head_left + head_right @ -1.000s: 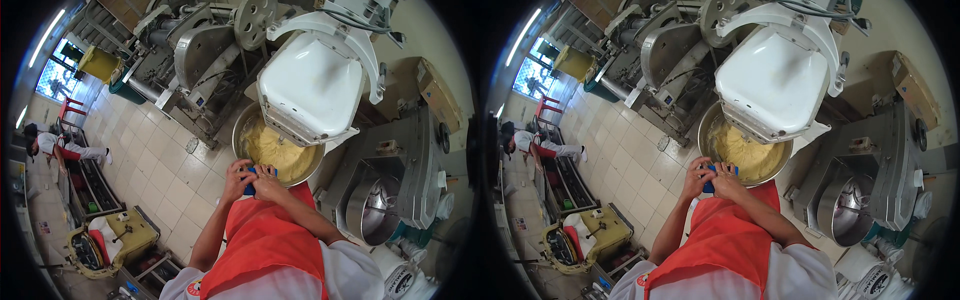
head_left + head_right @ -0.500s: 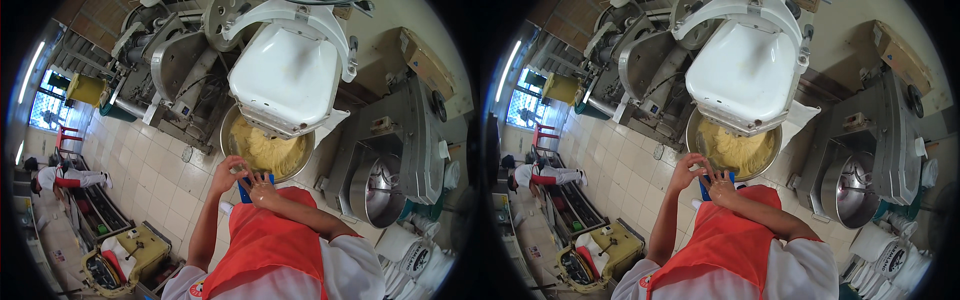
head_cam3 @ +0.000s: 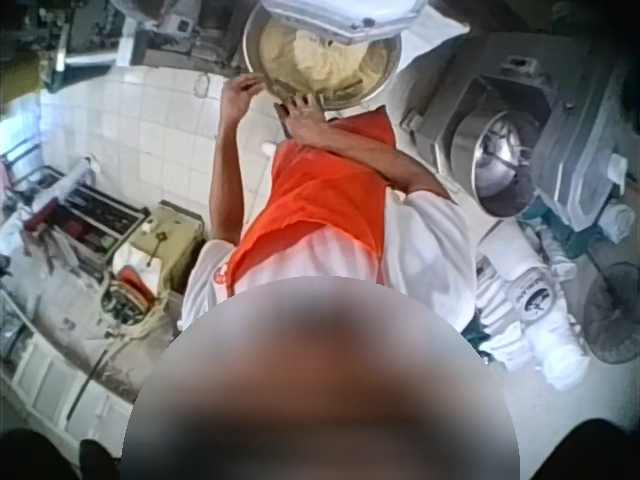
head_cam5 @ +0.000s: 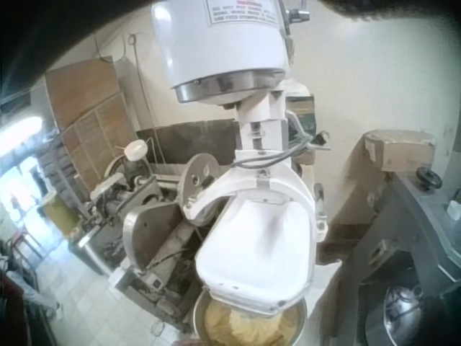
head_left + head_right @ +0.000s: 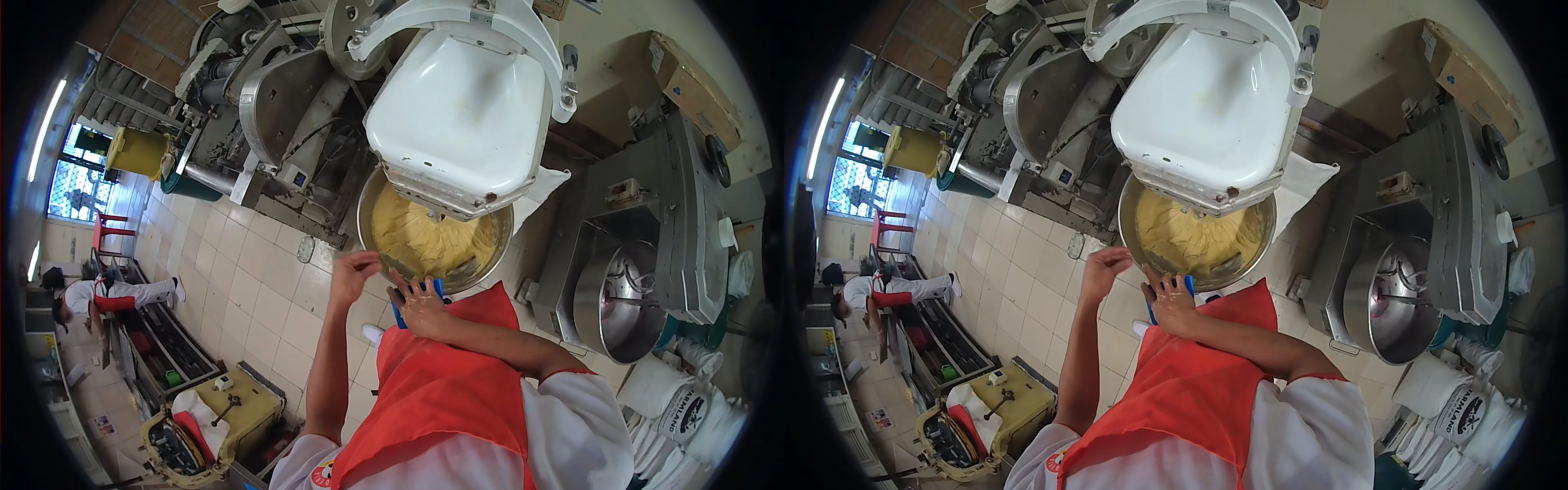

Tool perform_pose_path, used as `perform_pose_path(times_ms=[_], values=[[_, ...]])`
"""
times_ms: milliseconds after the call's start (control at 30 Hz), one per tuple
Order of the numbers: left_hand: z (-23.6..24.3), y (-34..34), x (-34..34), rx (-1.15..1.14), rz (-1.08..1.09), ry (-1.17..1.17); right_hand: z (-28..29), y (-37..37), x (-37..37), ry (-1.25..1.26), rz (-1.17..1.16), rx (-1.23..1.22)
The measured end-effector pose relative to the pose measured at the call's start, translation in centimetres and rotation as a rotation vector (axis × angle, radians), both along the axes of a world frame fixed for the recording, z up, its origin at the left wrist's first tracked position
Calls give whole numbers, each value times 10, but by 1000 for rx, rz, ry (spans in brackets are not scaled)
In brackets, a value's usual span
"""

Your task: The person uses a scraper to push dough down from the sides of a large stand mixer bowl, adds liquid from a container into the moving dough, and wipes the top of the mixer housing.

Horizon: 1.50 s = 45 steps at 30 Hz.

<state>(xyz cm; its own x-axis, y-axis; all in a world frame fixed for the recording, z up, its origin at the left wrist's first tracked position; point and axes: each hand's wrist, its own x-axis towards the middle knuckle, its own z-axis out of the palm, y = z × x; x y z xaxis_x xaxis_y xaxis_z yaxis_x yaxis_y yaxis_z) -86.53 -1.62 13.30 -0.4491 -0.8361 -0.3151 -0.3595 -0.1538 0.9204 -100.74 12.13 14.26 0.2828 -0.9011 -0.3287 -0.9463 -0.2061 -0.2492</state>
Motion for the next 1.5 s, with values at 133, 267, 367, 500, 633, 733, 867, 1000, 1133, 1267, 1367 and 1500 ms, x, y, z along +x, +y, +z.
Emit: perform_pose_path(times_ms=[133, 267, 367, 500, 633, 733, 867, 1000, 1133, 1267, 1367, 1500], values=[[32, 35, -30, 6, -294, -84, -17, -8, 4, 59, 32, 205], [23, 58, -43, -239, -530, -259, -45, -2, 7, 56, 27, 179], [5, 67, -50, -403, -650, -403, -50, 2, 9, 53, 33, 154], [-23, 56, -58, -204, -836, -524, -68, 13, 14, 54, 113, 279], [-18, 39, -66, -297, -908, -430, -124, 12, 13, 29, -53, 177], [-4, 16, -62, 306, -719, -106, -92, -10, -12, 52, -88, 296], [-86, -10, -49, 289, -234, 65, -49, -9, -53, 71, -323, 107], [-189, -53, -62, 15, -66, -300, -40, 19, -79, -51, -551, 319], [-239, -64, -119, -18, -196, -467, -39, 73, -108, 26, -712, 394], [-304, -24, -162, -136, -106, -1001, -60, 141, -128, -14, -893, 377], [-343, -37, -131, 13, -105, -842, -56, 144, -115, -17, -810, 344], [-348, -37, -103, -366, -161, -874, -34, 106, -109, -116, -778, 287]])
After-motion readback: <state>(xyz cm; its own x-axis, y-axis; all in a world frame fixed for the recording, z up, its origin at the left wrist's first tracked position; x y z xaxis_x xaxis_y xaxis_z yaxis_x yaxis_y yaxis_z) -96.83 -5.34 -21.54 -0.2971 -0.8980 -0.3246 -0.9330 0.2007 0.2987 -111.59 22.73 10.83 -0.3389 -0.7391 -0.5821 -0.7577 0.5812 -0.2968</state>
